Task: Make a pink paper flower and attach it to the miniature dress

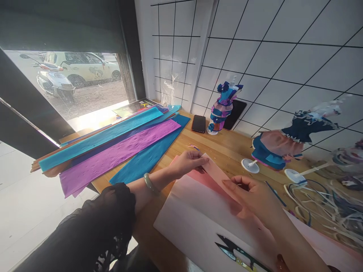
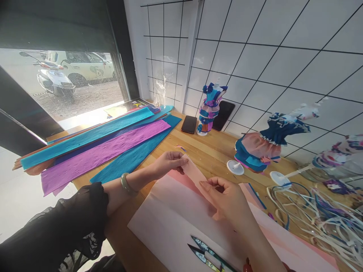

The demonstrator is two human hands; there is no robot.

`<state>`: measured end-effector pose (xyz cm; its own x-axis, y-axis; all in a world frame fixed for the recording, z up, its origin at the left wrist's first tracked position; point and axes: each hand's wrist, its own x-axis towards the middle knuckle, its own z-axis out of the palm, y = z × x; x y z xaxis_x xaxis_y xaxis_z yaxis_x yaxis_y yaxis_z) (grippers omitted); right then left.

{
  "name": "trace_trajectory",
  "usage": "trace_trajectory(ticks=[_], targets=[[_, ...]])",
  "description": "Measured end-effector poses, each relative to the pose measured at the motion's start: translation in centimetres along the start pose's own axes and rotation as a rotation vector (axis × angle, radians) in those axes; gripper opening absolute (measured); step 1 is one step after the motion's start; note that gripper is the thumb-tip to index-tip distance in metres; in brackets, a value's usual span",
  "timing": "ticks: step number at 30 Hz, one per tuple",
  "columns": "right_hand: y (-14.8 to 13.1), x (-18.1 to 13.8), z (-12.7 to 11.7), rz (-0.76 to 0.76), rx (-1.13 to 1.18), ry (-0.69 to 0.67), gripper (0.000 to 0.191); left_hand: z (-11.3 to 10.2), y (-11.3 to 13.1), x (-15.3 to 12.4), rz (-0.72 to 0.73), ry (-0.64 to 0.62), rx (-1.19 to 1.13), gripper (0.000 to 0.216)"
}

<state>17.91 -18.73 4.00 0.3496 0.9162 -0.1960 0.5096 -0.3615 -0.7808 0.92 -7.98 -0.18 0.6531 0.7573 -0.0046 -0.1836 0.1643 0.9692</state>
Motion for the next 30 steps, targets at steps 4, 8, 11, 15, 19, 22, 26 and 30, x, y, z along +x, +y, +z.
trace_trajectory(ticks=[4, 8, 11, 15, 19, 22, 26, 30], targets=[[0.3, 0.2, -0.1, -0.02, 0.088, -0.195, 0.034, -0.2, 0.0, 0.2, 0.025, 0.004, 0.015, 0.035], [0.9, 0.6, -0.2, -0.069, 0.117, -0.235, 0.031, -0.4, -0.1, 0.2, 0.035, 0.008, 0.032, 0.036], [1.3, 0.9, 0.0, -0.067, 0.144, -0.193, 0.036, -0.6, -0.2, 0.3, 0.068, 0.0, 0.023, 0.036], [1.6, 1.0, 0.2, -0.042, 0.189, -0.175, 0.045, -0.8, -0.5, 0.5, 0.08, 0.048, -0.027, 0.037], [1.5, 0.9, -0.5, -0.036, 0.257, -0.114, 0.042, -1.3, -0.4, 0.8, 0.067, 0.124, -0.066, 0.037], [1.3, 0.9, -1.5, -0.104, 0.086, -0.113, 0.051, -2.0, -0.1, 1.1, 0.096, 0.198, -0.079, 0.035], [2.1, 1.4, -2.5, -0.363, -0.338, -0.076, 0.056, -3.2, 0.2, 1.4, 0.114, 0.271, -0.077, 0.033], [3.7, 2.6, -2.8, -0.539, -0.556, 0.115, 0.036, -3.9, 0.1, 1.7, 0.122, 0.316, -0.069, 0.032]])
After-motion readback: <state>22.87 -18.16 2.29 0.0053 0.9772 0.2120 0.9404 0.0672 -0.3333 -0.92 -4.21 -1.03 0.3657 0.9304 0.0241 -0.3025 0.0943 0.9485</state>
